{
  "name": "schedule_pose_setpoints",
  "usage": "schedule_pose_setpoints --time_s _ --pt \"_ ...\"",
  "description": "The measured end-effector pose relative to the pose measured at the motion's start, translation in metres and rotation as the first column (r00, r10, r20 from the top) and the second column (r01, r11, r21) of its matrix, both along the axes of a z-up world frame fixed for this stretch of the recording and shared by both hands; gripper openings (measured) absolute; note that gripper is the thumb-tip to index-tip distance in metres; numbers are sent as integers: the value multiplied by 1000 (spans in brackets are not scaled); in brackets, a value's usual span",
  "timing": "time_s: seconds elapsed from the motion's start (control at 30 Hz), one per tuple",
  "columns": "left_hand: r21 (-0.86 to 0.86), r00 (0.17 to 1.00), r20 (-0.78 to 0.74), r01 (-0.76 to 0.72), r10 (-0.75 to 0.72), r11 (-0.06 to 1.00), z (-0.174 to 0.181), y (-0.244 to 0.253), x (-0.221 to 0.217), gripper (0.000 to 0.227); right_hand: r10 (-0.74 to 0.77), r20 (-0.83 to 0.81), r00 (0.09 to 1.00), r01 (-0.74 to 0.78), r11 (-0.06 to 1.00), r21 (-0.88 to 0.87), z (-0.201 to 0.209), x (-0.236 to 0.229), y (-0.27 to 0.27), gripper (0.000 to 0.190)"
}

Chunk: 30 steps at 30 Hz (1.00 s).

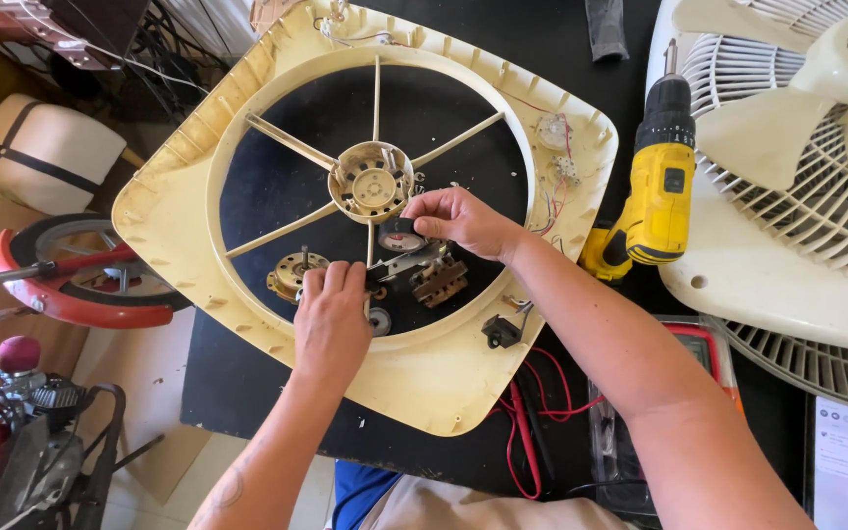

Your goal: Repairing a fan by stripping wires, twisting them together, and insulating the connections with electrical tape.

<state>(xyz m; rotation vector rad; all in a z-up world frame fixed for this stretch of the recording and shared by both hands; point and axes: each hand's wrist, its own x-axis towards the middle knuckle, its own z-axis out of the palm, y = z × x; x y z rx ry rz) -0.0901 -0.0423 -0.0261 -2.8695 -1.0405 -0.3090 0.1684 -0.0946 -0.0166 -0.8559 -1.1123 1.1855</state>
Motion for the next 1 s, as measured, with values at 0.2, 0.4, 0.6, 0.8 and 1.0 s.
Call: schedule_pose_setpoints --time_s 0.2,0.4,0.6,0.8,1.0 --pt "31 1000 15 23 -24 999 -8 6 17 45 -31 -19 999 31 1000 5 8 -4 -2 10" --pt "147 1000 25 14 -18 989 23 1 -18 32 -119 -18 993 120 988 93 17 -1 -3 9" --pt "-50 940 112 -320 323 946 68 -24 -123 40 -23 182 983 6 996 92 29 -3 -2 12" --pt "40 801 305 -551 516 833 -6 -35 -238 35 -18 681 732 -224 937 266 70 -85 -24 14" --pt "-224 744 195 -600 639 768 -35 -49 -250 27 -265 940 216 -424 841 335 45 -198 -68 13"
